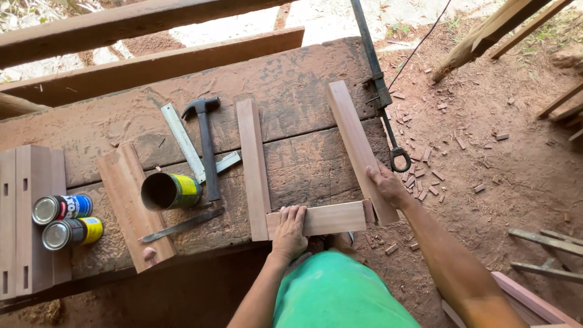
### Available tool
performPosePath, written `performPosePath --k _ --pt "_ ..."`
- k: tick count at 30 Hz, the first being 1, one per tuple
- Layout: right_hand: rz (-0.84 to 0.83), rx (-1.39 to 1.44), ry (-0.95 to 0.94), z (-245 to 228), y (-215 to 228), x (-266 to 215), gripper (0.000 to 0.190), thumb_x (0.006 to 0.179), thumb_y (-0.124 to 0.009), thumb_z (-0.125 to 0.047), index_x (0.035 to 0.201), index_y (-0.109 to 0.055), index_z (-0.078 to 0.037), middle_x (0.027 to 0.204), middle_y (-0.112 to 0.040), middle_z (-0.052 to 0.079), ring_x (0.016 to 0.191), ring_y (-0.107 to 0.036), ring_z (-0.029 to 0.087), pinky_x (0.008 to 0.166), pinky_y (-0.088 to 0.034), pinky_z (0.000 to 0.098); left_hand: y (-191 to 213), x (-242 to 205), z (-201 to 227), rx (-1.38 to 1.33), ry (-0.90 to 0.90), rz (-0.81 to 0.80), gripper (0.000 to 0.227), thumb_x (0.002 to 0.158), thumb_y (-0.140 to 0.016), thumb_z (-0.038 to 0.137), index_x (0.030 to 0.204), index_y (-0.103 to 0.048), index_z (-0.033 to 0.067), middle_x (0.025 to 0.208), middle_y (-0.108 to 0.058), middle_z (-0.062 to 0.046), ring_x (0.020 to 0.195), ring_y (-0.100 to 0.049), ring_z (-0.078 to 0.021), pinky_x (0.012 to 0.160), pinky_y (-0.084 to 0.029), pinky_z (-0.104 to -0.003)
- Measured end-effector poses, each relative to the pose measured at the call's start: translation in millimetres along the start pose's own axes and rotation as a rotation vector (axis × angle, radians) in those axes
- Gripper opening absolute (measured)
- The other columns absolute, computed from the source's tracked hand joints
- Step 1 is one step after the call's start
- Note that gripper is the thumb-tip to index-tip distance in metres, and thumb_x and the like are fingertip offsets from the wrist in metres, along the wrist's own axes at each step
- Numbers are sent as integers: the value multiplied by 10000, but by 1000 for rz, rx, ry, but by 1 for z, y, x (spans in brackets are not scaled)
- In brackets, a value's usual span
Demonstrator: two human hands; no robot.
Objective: The person applies glue to the end of a wooden rail, fits it into a rectangular frame of slats on the workbench, squares the joints, then places a long bar clamp across the frame and tightens it with a hammer to hold the assembly.
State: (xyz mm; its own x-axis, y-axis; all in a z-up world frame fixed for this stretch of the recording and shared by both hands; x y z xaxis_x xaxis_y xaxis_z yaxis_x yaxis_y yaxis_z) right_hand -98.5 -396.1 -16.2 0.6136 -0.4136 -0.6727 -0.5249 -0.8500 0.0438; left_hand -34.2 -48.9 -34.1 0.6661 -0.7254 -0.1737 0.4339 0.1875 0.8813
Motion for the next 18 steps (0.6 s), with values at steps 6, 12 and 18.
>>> performPosePath --k 6,12,18 --pt "16 -283 96 -55 -26 -52 534 1028 -605 -354 1541 -477 -280 897 -704 192 824 -711 249 767 -608 408 -2 0 -2 -26 4 20 914 547 -664 134 1441 -474 134 1331 -503 -80 1350 -422 -291 1248 -240 -427" --pt "69 -422 152 -59 -41 -71 710 1021 -591 -400 1619 -336 -115 1289 -607 310 1207 -600 357 1084 -437 541 -17 0 -4 -29 -10 104 930 551 -721 152 1454 -507 96 1308 -524 -100 1318 -439 -310 1230 -261 -438" --pt "200 -379 108 -75 -57 -79 723 1008 -581 -463 1632 -302 -227 1228 -640 300 1170 -637 410 1025 -471 542 -44 17 -17 -44 -35 123 1031 521 -894 344 1456 -530 108 1304 -542 -107 1291 -455 -320 1217 -280 -450"
Point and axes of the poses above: each hand's wrist, its own x-axis towards the middle knuckle, its own y-axis out of the back of the hand, z = x × y, the point moved 1 cm from there along x, towards the middle knuckle
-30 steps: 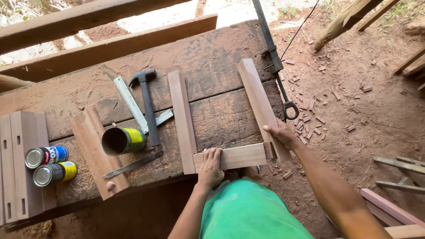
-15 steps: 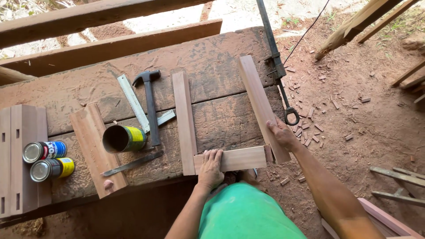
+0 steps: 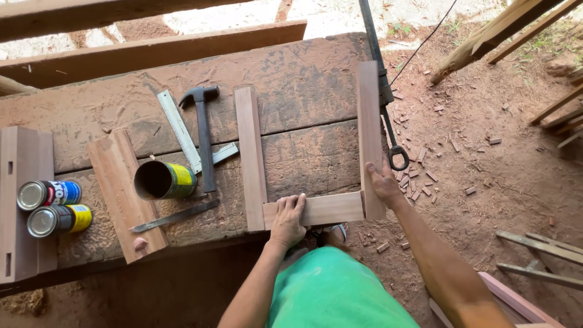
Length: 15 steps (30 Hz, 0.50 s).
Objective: The person applies glue to the end of a wooden rail, fits it into a rectangular frame of slats on the workbench, squares the joints, then places a long bar clamp across the frame and tightens it with a hammer to hold the assembly.
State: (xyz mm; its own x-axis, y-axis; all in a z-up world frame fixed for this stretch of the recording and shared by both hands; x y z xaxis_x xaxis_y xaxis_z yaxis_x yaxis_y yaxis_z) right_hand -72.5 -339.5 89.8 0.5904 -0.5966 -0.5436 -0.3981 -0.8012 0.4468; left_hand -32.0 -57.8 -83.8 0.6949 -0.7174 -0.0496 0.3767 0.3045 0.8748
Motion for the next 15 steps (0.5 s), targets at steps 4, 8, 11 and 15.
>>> performPosePath --k 4,8,11,15 --pt "-21 -68 17 10 -8 15 674 988 -608 -483 1598 -376 -313 1272 -661 241 1224 -628 364 1067 -472 509 9 1 7 8 -11 -17 980 566 -841 274 1474 -514 102 1302 -544 -108 1275 -456 -322 1192 -292 -445" --pt "64 70 15 21 -26 21 585 1021 -585 -430 1578 -437 -330 1243 -688 200 1172 -659 324 1030 -499 473 -5 12 -18 68 -23 -19 1007 557 -833 346 1481 -509 109 1314 -541 -114 1268 -458 -318 1188 -286 -460" --pt "90 1 76 60 -32 62 559 1014 -605 -437 1550 -478 -341 1266 -684 173 1220 -633 289 1061 -487 450 8 17 -16 67 -36 -21 961 575 -810 260 1473 -513 86 1301 -550 -127 1264 -463 -334 1173 -299 -455" --pt "264 -82 373 103 -39 84 498 1015 -630 -278 1441 -601 -21 1344 -583 256 1331 -523 393 1186 -362 465 18 24 0 48 -24 -3 921 590 -752 155 1475 -518 47 1313 -556 -146 1279 -471 -354 1178 -304 -461"
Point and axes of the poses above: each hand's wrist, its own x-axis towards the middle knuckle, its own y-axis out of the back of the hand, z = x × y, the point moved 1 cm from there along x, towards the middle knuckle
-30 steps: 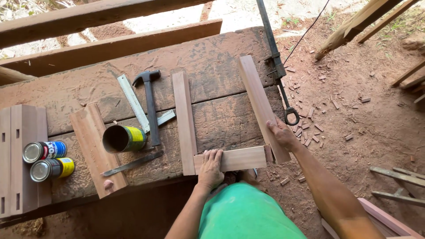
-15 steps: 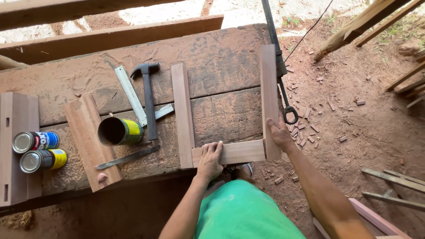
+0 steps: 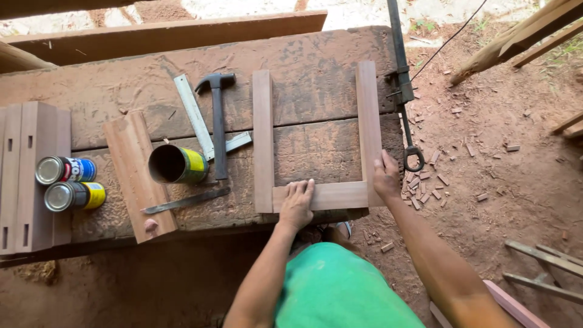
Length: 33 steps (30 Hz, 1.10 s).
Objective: The person applies glue to the end of a wooden rail, fits it into a rectangular frame of slats on the workbench, squares the joints, then places a long bar clamp across the frame and tightens it with a hammer to hold the assembly.
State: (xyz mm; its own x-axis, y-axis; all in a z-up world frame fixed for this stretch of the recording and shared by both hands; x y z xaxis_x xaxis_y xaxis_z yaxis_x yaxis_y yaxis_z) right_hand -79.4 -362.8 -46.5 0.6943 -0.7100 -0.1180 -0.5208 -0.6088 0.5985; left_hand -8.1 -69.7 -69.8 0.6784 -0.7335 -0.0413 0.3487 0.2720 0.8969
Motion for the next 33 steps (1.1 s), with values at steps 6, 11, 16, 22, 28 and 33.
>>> performPosePath --k 6,11,16,22,28,33 --pt "-94 100 -165 -49 45 -58 550 1018 -478 -153 1554 -438 -39 1469 -527 258 1384 -484 376 1177 -371 461 30 -17 4 52 13 32 988 596 -762 166 1531 -456 77 1485 -481 -148 1459 -384 -330 1249 -237 -478" --pt "-261 -247 154 -2 43 -92 1261 635 -922 -437 1567 -278 117 1423 -449 445 1307 -480 573 1107 -420 620 100 -56 -25 -187 680 107 1417 474 -998 413 1575 -255 -79 1561 -357 -335 1467 -352 -473 1243 -272 -521" --pt "-151 -346 217 -2 32 -92 1184 701 -897 -410 1556 -282 131 1386 -483 434 1259 -529 558 1039 -478 605 31 -72 -57 -338 736 214 1221 485 -882 293 1569 -380 40 1375 -594 -266 1276 -590 -421 1129 -451 -457" --pt "-120 -426 321 37 34 -87 1138 701 -865 -435 1555 -335 98 1366 -524 382 1181 -593 542 901 -557 592 8 -86 -44 -375 780 288 1154 514 -874 275 1551 -405 84 1343 -598 -277 1256 -594 -446 1070 -503 -493" --pt "-165 -466 416 30 45 -80 1165 659 -869 -462 1523 -383 149 1320 -555 412 1136 -622 548 887 -563 569 14 -88 -31 -382 797 210 1204 587 -875 291 1606 -268 87 1459 -500 -282 1301 -559 -450 1090 -499 -504" --pt "-182 -422 444 -16 49 -76 1341 511 -921 -489 1471 -363 263 1278 -512 517 1158 -568 650 991 -492 627 41 -81 -33 -497 652 164 1349 511 -964 375 1580 -258 -48 1550 -385 -340 1423 -433 -469 1209 -374 -432"
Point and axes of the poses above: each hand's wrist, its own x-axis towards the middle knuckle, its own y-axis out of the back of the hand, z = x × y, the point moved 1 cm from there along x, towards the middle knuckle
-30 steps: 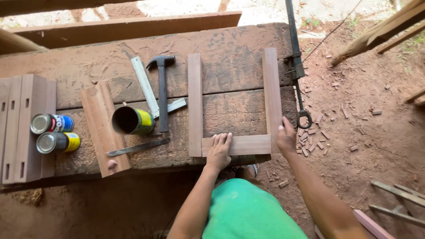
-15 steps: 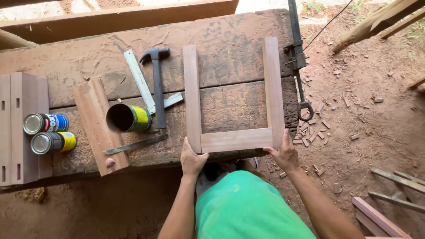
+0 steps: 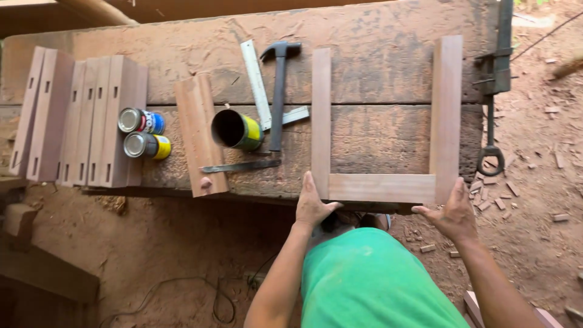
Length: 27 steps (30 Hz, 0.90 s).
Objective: The person applies glue to the end of a wooden rail, fits it into a rectangular frame of slats on the workbench, squares the joints, then places a long bar clamp across the frame and tightens it with a hammer to hold the assembly.
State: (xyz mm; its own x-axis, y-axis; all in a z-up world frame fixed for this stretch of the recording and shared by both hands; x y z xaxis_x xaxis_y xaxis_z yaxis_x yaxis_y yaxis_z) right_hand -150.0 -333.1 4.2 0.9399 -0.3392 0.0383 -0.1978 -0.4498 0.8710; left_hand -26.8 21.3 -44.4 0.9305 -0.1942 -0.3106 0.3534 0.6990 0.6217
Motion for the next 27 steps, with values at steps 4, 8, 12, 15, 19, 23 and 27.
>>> performPosePath --k 4,8,12,15,19,23,27 --pt "-218 -179 -151 -3 -7 10 1414 614 -751 -671 1529 -153 226 1500 -289 503 1355 -444 568 998 -524 529 -12 21 -12 365 -403 58 1418 621 -916 519 1562 -92 -150 1624 -148 -404 1546 -176 -492 1261 -228 -434" --pt "-265 -182 -222 -17 3 15 1343 668 -704 -668 1551 -183 202 1485 -339 457 1327 -463 541 984 -537 565 -7 16 -7 428 -450 61 1272 671 -863 537 1531 -240 -162 1591 -229 -409 1523 -261 -482 1216 -328 -411" --pt "-255 -241 -238 -14 -2 15 1348 652 -702 -692 1532 -217 206 1380 -393 412 1110 -622 477 721 -659 459 -16 14 -23 381 -509 138 1227 723 -847 553 1556 -236 -109 1585 -272 -390 1496 -338 -499 1184 -402 -448" --pt "-304 -174 -323 -21 1 18 1344 645 -745 -647 1541 -178 178 1469 -337 429 1313 -488 523 943 -570 561 -19 12 -29 284 -548 242 1217 673 -893 473 1595 -261 -9 1570 -356 -375 1410 -489 -504 1035 -543 -462" --pt "-325 -164 -356 -29 5 23 1325 646 -742 -637 1535 -165 157 1448 -333 409 1286 -480 535 946 -538 613 -17 15 -25 199 -537 277 1175 661 -898 451 1591 -308 41 1548 -409 -346 1326 -572 -492 937 -591 -465" --pt "-344 -194 -343 -33 6 24 1289 685 -730 -631 1541 -145 135 1429 -322 359 1254 -499 491 875 -596 526 -18 17 -28 168 -525 290 1145 641 -925 441 1566 -373 53 1534 -452 -333 1323 -592 -470 908 -601 -436" --pt "-480 -139 -466 -51 27 38 1325 662 -702 -632 1570 -59 88 1541 -177 355 1386 -367 494 959 -562 585 -11 11 -24 179 -497 255 1108 618 -911 388 1521 -419 -25 1497 -462 -382 1329 -570 -491 997 -562 -455"
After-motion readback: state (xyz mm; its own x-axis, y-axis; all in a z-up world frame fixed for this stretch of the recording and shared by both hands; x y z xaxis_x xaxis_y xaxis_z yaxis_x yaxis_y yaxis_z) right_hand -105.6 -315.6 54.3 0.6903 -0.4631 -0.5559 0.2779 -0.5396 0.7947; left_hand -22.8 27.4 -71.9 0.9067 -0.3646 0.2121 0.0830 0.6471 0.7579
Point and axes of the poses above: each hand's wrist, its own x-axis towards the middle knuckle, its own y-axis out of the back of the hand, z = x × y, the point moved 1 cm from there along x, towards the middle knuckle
